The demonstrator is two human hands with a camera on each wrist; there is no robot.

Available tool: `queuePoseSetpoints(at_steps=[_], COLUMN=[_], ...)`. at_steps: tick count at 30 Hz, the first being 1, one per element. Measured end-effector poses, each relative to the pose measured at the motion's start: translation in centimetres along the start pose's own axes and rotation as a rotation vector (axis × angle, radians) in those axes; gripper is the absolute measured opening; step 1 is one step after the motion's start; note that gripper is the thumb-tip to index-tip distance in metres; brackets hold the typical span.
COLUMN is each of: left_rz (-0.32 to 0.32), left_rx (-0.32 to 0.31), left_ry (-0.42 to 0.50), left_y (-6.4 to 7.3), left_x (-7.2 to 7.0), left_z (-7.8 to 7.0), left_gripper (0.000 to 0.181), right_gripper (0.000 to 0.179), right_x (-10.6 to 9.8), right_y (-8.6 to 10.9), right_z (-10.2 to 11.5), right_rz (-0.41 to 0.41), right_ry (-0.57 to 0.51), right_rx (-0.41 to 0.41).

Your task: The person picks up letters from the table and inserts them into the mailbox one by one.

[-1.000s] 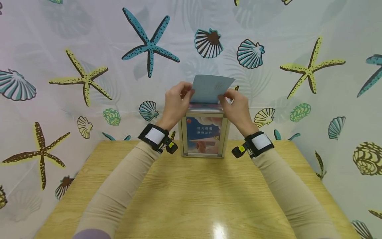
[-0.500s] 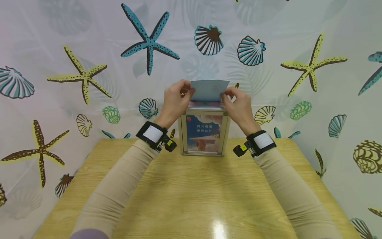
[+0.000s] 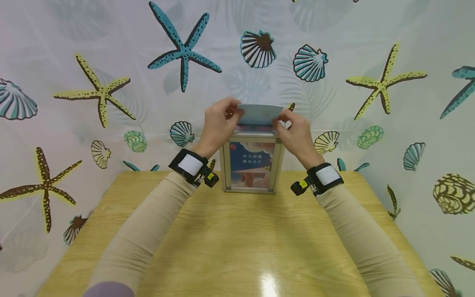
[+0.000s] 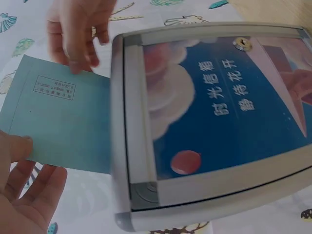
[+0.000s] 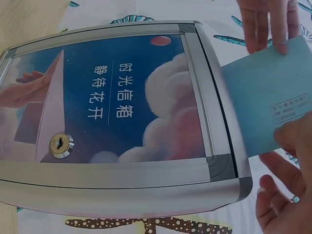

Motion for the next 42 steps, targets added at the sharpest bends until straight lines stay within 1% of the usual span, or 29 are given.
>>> queuePoseSetpoints(at_steps=[2, 5, 9, 11, 13, 16, 18, 20, 25, 26, 30, 33, 35, 37, 39, 40, 42], left_rz=[0.012, 0.022, 0.002, 0.002, 0.003, 0.003, -0.007, -0.014, -0.006, -0.003, 0.010, 0.034, 0.067, 0.109, 0.146, 0.156, 0.157], left_rx=[-0.022, -0.031, -0.008, 0.001, -0.004, -0.036, -0.055, -0.061, -0.064, -0.066, -0.069, -0.089, -0.123, -0.172, -0.210, -0.214, -0.199], left_ry=[0.001, 0.000, 0.009, 0.015, 0.015, 0.013, 0.010, 0.014, 0.027, 0.028, 0.026, -0.009, -0.050, -0.099, -0.116, -0.125, -0.137], left_y=[0.1, 0.3, 0.4, 0.4, 0.3, 0.5, 0.6, 0.8, 1.0, 1.1, 1.3, 1.4, 1.6, 1.9, 2.2, 2.4, 2.7], left_x=[0.2, 0.6, 0.5, 0.4, 0.3, 0.1, -0.1, -0.1, 0.3, 0.3, 0.4, 0.3, 0.4, 0.5, 0.6, 0.6, 0.6], left_z=[0.5, 0.9, 0.6, 0.4, 0.3, 0.7, 1.0, 1.2, 1.6, 1.6, 1.5, 1.7, 2.0, 2.3, 2.4, 2.2, 1.6], left_gripper=[0.012, 0.013, 0.014, 0.014, 0.014, 0.013, 0.013, 0.015, 0.020, 0.020, 0.019, 0.018, 0.018, 0.020, 0.023, 0.024, 0.024], right_gripper=[0.012, 0.013, 0.015, 0.016, 0.017, 0.018, 0.018, 0.017, 0.018, 0.019, 0.017, 0.014, 0.015, 0.016, 0.016, 0.016, 0.016], right_x=[-0.2, -0.3, 0.0, -0.1, -0.5, -0.9, -0.8, -0.5, 0.5, 0.6, 0.6, 0.7, 1.0, 1.2, 1.2, 1.1, 0.8], right_y=[-0.1, 0.0, 0.1, 0.1, 0.0, -0.3, -0.5, -0.6, -0.2, -0.1, 0.0, -0.4, -0.6, -0.6, -0.4, -0.3, 0.1], right_z=[0.2, 0.1, -0.2, -0.2, 0.1, 0.8, 1.1, 1.1, 0.4, 0.4, 0.8, 1.1, 1.1, 1.1, 1.1, 1.1, 1.3], right_rz=[-0.007, -0.010, 0.000, -0.022, -0.061, -0.121, -0.140, -0.137, -0.081, -0.082, -0.117, -0.119, -0.094, -0.072, -0.072, -0.081, -0.110], right_ry=[-0.011, -0.001, 0.021, 0.020, 0.012, -0.007, -0.011, -0.002, 0.041, 0.039, 0.020, 0.035, 0.055, 0.069, 0.071, 0.069, 0.053], right_rx=[-0.011, -0.018, -0.013, -0.012, -0.022, -0.072, -0.102, -0.109, -0.085, -0.095, -0.177, -0.206, -0.190, -0.165, -0.147, -0.141, -0.145])
Point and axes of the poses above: each hand's wrist, its own y-axis away from the middle knuckle, its own x-axis out of the palm, z = x × y, the point moved 7 cm from there along -y, towards the middle knuckle, and after that the axes turned 5 degrees about z, right-handed, at the moved point
